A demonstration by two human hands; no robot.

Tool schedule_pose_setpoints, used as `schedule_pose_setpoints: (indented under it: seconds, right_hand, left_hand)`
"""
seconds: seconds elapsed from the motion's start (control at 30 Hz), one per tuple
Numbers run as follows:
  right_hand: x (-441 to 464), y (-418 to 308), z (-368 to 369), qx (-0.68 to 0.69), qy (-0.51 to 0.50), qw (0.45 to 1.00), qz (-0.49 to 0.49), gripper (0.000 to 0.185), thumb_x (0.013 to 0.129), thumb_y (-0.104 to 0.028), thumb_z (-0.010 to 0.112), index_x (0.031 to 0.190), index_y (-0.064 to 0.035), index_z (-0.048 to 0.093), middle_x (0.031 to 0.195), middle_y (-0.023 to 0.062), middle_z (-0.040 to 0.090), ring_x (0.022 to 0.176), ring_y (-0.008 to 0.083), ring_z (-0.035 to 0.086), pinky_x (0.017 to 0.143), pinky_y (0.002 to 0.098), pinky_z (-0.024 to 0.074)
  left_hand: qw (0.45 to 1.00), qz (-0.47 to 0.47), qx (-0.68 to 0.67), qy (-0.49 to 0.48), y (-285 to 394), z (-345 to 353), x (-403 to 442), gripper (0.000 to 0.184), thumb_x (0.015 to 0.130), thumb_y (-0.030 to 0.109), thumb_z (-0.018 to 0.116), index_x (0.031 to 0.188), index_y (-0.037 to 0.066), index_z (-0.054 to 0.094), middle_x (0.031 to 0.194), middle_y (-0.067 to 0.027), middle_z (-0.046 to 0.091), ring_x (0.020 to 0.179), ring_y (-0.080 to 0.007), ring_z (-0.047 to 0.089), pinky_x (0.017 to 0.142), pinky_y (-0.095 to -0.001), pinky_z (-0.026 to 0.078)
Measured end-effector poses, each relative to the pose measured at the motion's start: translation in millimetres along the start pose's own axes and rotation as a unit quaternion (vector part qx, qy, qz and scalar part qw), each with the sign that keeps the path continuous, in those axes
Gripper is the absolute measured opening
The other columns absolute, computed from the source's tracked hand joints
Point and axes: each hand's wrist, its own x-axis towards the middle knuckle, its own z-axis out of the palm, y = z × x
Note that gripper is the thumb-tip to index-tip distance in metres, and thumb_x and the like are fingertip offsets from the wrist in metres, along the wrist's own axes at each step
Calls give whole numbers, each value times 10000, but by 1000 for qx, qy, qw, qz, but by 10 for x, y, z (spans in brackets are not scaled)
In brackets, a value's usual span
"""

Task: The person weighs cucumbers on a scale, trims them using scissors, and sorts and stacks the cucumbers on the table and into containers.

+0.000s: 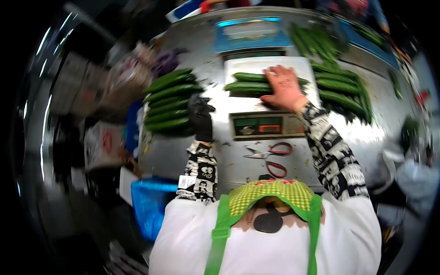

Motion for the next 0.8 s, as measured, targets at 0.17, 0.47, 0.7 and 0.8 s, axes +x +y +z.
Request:
schedule_pose_setpoints:
  seconds: [0.17, 0.47, 0.7, 0.8]
  right_hand:
    - [123, -335, -208, -8, 103, 986, -129, 641, 719, -339, 857, 1313, -240, 638, 1390, 65, 543, 1393, 337, 409, 1174, 579, 255]
    - [185, -392, -116, 30, 192, 953, -231, 313, 769, -223, 826, 1059, -172, 720, 1205, 30, 650, 1309, 336, 501, 1139, 590, 314]
    - [221, -1349, -401, 180, 125, 911, -350, 234, 811, -242, 817, 842, -77, 654, 1092, 65, 687, 1169, 331, 590, 967, 448, 460]
    - [296, -1872, -187, 260, 14, 927, -271, 348, 909, -312, 735, 1130, -52, 668, 1183, 135, 660, 1171, 336, 584, 988, 422, 467]
  left_hand:
    - [974, 90, 205, -42, 377, -807, -391, 298, 841, 172, 780, 1116, 87, 702, 1009, -103, 702, 1093, -312, 634, 998, -448, 470]
    - [955, -107, 267, 71, 342, -2017, -505, 228, 873, 95, 744, 1071, -7, 697, 1096, -155, 705, 1012, -334, 661, 875, -417, 532]
    - [902, 32, 402, 156, 61, -2114, -74, 580, 825, 258, 795, 1317, 26, 594, 1348, -229, 570, 1233, -401, 548, 1037, -499, 437]
    - [852, 51, 519, 56, -38, -2105, 169, 738, 875, 412, 719, 1470, 60, 459, 1486, -226, 455, 1395, -431, 384, 1140, -577, 301]
